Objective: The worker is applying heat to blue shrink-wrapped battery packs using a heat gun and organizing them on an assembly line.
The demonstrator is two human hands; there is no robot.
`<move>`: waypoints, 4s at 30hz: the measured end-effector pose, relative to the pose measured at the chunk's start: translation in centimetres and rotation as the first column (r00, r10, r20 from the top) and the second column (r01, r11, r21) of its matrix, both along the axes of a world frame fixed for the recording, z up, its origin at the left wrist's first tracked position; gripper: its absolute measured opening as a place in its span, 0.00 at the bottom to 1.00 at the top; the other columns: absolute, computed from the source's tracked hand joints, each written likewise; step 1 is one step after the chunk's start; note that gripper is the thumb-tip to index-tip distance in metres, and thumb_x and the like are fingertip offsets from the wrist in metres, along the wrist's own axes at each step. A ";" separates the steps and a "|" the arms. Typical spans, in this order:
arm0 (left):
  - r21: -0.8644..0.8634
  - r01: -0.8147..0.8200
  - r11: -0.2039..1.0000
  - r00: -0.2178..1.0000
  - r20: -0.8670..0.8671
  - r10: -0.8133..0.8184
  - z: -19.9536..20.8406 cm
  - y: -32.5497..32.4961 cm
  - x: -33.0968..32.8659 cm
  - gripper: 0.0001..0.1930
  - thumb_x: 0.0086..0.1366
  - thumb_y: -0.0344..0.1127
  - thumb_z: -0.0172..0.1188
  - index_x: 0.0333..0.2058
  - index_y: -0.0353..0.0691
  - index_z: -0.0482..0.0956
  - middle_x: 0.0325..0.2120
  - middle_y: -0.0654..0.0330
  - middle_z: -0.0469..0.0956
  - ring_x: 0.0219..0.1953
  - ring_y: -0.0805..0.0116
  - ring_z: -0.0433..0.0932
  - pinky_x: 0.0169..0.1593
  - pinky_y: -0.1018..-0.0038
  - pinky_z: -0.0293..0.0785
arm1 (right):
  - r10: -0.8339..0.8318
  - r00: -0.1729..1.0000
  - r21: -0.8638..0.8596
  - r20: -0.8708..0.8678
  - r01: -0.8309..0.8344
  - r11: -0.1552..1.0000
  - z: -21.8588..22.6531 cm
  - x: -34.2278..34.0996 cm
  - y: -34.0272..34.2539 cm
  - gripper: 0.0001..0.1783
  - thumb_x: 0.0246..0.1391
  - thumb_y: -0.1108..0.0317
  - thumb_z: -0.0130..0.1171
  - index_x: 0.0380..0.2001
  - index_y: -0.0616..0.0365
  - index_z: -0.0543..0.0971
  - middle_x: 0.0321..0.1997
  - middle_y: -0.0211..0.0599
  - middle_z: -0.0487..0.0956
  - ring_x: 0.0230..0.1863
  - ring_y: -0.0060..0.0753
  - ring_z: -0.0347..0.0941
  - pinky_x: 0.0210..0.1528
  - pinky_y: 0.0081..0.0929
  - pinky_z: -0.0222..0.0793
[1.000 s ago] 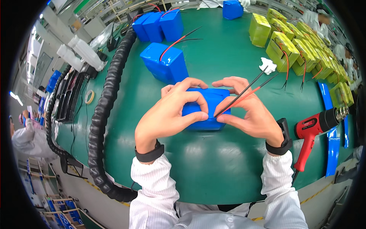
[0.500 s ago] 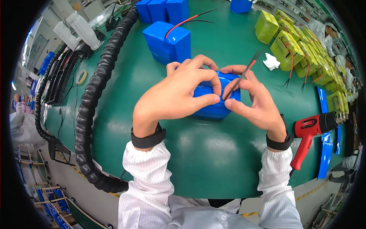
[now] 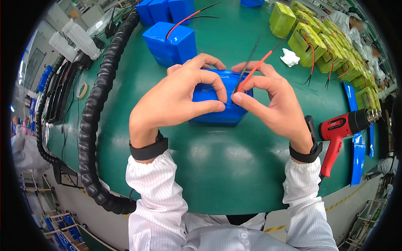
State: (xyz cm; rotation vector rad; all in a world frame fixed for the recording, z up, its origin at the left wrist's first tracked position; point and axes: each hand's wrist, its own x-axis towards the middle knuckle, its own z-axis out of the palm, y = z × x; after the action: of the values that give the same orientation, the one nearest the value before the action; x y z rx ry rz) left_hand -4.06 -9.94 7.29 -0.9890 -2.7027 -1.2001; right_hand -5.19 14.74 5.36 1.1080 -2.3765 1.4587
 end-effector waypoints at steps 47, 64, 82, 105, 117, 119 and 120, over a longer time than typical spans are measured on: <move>-0.038 0.010 0.999 1.000 0.007 -0.009 1.5 1.3 0.3 0.06 0.58 0.29 0.72 0.35 0.37 0.90 0.52 0.54 0.82 0.55 0.58 0.80 0.60 0.65 0.72 | 0.102 0.994 -0.138 0.033 -0.097 0.986 -0.1 -0.8 1.0 0.11 0.55 0.65 0.71 0.37 0.61 0.88 0.37 0.42 0.84 0.40 0.42 0.79 0.45 0.35 0.74; 0.001 -0.007 1.000 1.000 0.020 0.007 0.7 1.1 0.1 0.05 0.60 0.32 0.73 0.33 0.39 0.87 0.51 0.57 0.80 0.52 0.60 0.80 0.56 0.65 0.73 | 0.174 0.899 -0.139 0.402 -0.128 0.982 0.3 -1.1 1.5 0.07 0.57 0.71 0.71 0.37 0.61 0.86 0.43 0.30 0.79 0.49 0.26 0.75 0.58 0.28 0.69; 0.092 -0.020 0.996 0.997 0.075 0.013 0.5 1.6 -0.2 0.08 0.58 0.33 0.73 0.33 0.37 0.85 0.47 0.57 0.80 0.51 0.59 0.79 0.56 0.65 0.72 | 0.181 0.954 -0.158 0.241 -0.145 0.977 -1.2 -1.5 1.0 0.09 0.55 0.69 0.74 0.38 0.58 0.87 0.39 0.27 0.76 0.44 0.25 0.71 0.50 0.27 0.68; 0.044 -0.066 0.997 0.997 -0.044 0.068 -0.3 2.1 -0.4 0.08 0.61 0.35 0.70 0.36 0.39 0.82 0.48 0.58 0.81 0.56 0.57 0.74 0.63 0.62 0.65 | 0.146 0.926 -0.187 0.347 -0.084 0.979 -1.3 -2.0 1.4 0.09 0.58 0.68 0.72 0.39 0.61 0.86 0.37 0.25 0.78 0.37 0.18 0.67 0.40 0.21 0.65; -0.039 -0.118 0.992 0.991 0.055 0.120 0.6 2.3 -0.2 0.07 0.60 0.34 0.70 0.36 0.42 0.84 0.45 0.63 0.80 0.51 0.61 0.70 0.59 0.65 0.63 | 0.182 0.920 -0.250 0.346 -0.097 0.963 -1.4 -2.2 1.0 0.14 0.57 0.69 0.73 0.42 0.62 0.79 0.37 0.25 0.77 0.37 0.17 0.66 0.41 0.19 0.67; -0.079 -0.118 0.990 0.993 0.008 0.119 0.7 2.5 0.0 0.07 0.61 0.34 0.70 0.37 0.43 0.84 0.46 0.64 0.79 0.51 0.62 0.70 0.57 0.66 0.63 | 0.191 0.915 -0.261 0.356 -0.098 0.960 -1.5 -2.2 1.2 0.14 0.57 0.69 0.73 0.41 0.61 0.79 0.39 0.26 0.77 0.38 0.18 0.66 0.43 0.20 0.68; -0.082 -0.119 0.989 0.993 0.003 0.120 0.7 2.6 0.3 0.07 0.61 0.34 0.70 0.37 0.43 0.84 0.46 0.64 0.79 0.51 0.62 0.70 0.57 0.66 0.63 | 0.186 0.923 -0.256 0.336 -0.100 0.961 -1.6 -2.3 1.3 0.14 0.57 0.70 0.73 0.42 0.61 0.79 0.40 0.27 0.77 0.39 0.19 0.68 0.45 0.21 0.70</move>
State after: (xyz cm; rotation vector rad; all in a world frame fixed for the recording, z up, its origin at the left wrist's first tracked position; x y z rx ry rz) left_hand -3.72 -7.35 8.02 -0.8182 -2.7927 -1.0832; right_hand -7.45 16.00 3.74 1.0516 -2.2912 2.0922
